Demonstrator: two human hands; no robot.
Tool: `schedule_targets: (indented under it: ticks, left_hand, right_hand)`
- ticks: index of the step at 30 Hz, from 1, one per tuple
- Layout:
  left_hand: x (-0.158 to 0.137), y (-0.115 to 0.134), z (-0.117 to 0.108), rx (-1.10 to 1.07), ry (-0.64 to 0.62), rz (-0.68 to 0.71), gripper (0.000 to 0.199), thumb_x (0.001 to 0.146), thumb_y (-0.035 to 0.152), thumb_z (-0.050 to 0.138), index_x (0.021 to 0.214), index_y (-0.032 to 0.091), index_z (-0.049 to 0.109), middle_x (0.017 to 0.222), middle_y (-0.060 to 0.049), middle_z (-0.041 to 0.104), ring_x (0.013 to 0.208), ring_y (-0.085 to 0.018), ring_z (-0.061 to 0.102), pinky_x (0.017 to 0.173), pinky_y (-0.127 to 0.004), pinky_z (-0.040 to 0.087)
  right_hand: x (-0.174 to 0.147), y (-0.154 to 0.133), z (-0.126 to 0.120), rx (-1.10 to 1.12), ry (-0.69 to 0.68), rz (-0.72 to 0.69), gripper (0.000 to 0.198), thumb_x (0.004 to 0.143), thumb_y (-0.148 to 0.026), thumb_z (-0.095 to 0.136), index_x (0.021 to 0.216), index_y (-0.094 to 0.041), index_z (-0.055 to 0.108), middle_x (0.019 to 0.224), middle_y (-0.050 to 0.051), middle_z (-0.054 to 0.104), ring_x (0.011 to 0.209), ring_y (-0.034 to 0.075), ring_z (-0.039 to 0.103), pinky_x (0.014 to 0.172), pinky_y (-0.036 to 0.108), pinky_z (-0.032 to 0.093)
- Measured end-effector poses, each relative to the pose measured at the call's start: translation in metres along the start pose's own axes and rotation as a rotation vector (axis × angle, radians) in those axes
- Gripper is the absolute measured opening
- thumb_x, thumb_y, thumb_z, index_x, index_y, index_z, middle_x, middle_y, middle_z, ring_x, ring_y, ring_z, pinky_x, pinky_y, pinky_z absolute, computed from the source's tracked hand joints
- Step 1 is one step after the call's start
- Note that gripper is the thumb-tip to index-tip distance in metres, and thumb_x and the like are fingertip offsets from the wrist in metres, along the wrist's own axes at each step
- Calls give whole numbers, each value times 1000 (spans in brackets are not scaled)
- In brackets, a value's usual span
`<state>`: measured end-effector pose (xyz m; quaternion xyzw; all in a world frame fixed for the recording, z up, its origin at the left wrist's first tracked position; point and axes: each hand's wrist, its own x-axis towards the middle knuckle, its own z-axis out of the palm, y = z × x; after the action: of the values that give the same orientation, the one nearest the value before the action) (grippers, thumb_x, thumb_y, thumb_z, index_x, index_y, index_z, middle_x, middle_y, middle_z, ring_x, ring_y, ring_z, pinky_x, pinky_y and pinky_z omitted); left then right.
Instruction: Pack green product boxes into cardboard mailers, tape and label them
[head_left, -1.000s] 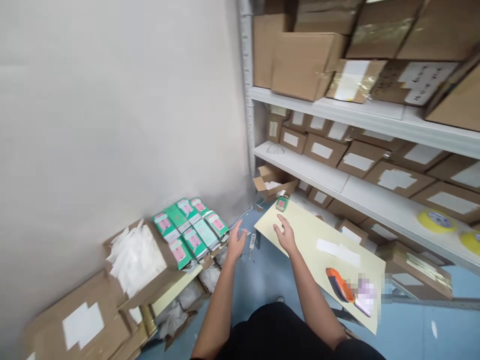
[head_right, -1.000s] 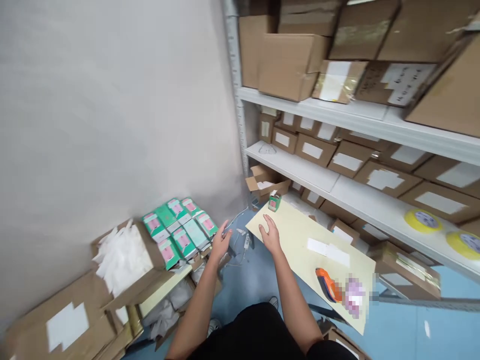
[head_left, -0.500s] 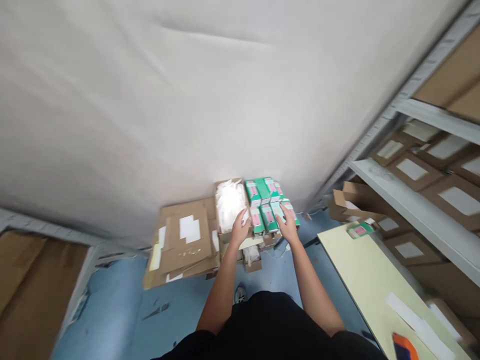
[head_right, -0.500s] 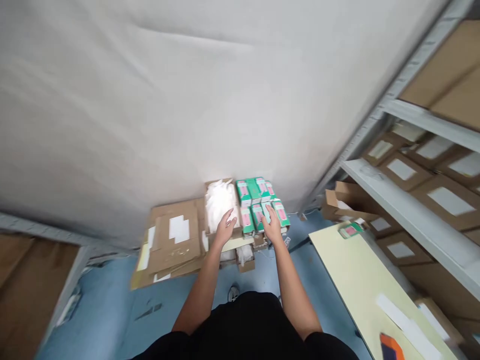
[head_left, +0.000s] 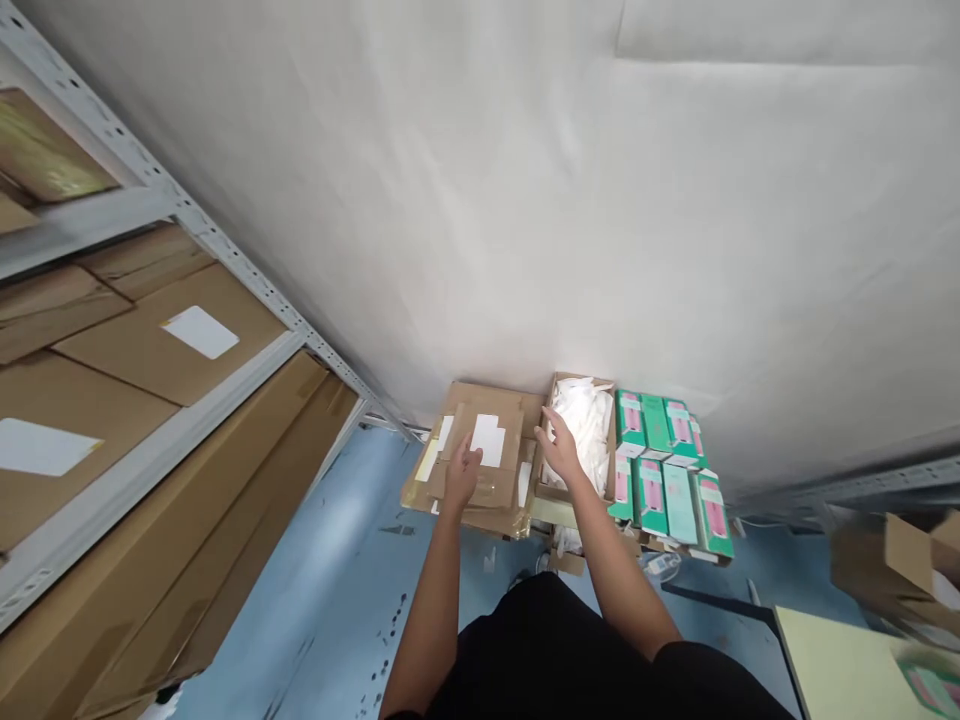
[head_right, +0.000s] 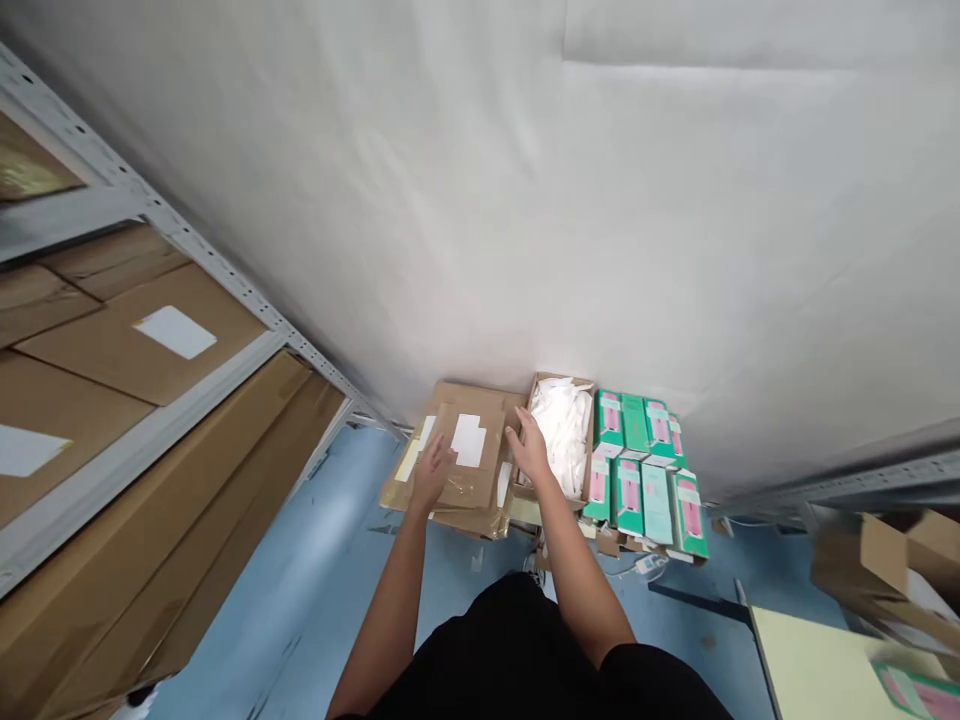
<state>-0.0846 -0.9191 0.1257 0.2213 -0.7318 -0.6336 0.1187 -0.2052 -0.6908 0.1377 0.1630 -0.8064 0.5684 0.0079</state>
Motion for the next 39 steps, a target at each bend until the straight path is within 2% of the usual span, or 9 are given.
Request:
schedule_targets:
  ticks: [7, 13, 19, 22, 25, 28, 31, 36, 39]
  left_hand:
    - [22, -36, -22, 95, 98, -135, 67, 87, 47, 73, 148, 23, 57, 155, -14, 56, 143, -32, 52, 117, -47, 43]
    - [45, -70, -49, 137, 44, -204, 62, 85, 40, 72, 143, 23, 60, 152, -13, 58, 143, -30, 52, 117, -47, 41]
    - [81, -121, -86, 161, -46, -300, 54, 75, 30, 75, 128, 21, 66, 140, -14, 67, 138, -31, 56, 118, -46, 38]
    - [92, -144, -105, 166, -139, -343, 50, 73, 26, 74, 122, 19, 67, 127, -14, 73, 130, -31, 62, 113, -45, 42]
    - [101, -159, -127, 135, -135, -347, 43, 71, 25, 74, 113, 19, 69, 107, -11, 77, 119, -31, 67, 106, -45, 46]
    - [110, -164, -146, 107, -152, -343, 31, 69, 26, 73, 99, 20, 71, 86, -6, 75, 103, -30, 71, 97, -44, 50]
    - [119, -162, -158, 50, -218, -328, 25, 68, 28, 74, 92, 19, 71, 79, -4, 72, 92, -27, 71, 90, -41, 53]
    - [125, -148, -161, -65, -339, -351, 44, 70, 33, 76, 111, 18, 68, 96, -7, 74, 88, -21, 70, 81, -36, 56]
    - [127, -132, -159, -199, -503, -400, 56, 71, 37, 76, 124, 23, 62, 113, -9, 72, 91, -20, 71, 74, -31, 55]
  right_hand:
    - [10, 35, 63, -22, -197, 30, 59, 96, -45, 56, 151, -24, 55, 160, 10, 49, 152, 28, 41, 127, 51, 30]
    - [2, 70, 106, -177, -301, 194, 60, 90, -31, 60, 148, -19, 58, 157, 14, 52, 152, 31, 41, 127, 52, 30]
    - [-35, 104, 154, -319, -346, 401, 67, 83, -22, 65, 149, -19, 57, 158, 15, 52, 153, 33, 39, 126, 55, 29]
    - [-59, 113, 183, -395, -355, 498, 70, 80, -19, 66, 149, -21, 57, 162, 14, 46, 157, 36, 29, 125, 57, 29]
    - [-72, 113, 209, -457, -342, 505, 73, 79, -16, 64, 151, -24, 55, 166, 13, 41, 159, 39, 21, 124, 62, 26]
    - [-72, 105, 224, -447, -341, 494, 74, 78, -16, 62, 151, -27, 54, 164, 9, 45, 159, 36, 23, 124, 61, 26]
    - [-66, 95, 227, -391, -339, 479, 76, 75, -19, 60, 151, -23, 55, 159, 11, 52, 156, 32, 31, 125, 56, 27]
    - [-64, 85, 220, -245, -213, 455, 80, 70, -25, 57, 151, -19, 55, 154, 13, 57, 145, 28, 50, 123, 53, 32]
    - [-69, 82, 216, -245, 4, 399, 81, 72, -32, 59, 152, -17, 53, 151, 14, 60, 138, 28, 56, 117, 52, 42]
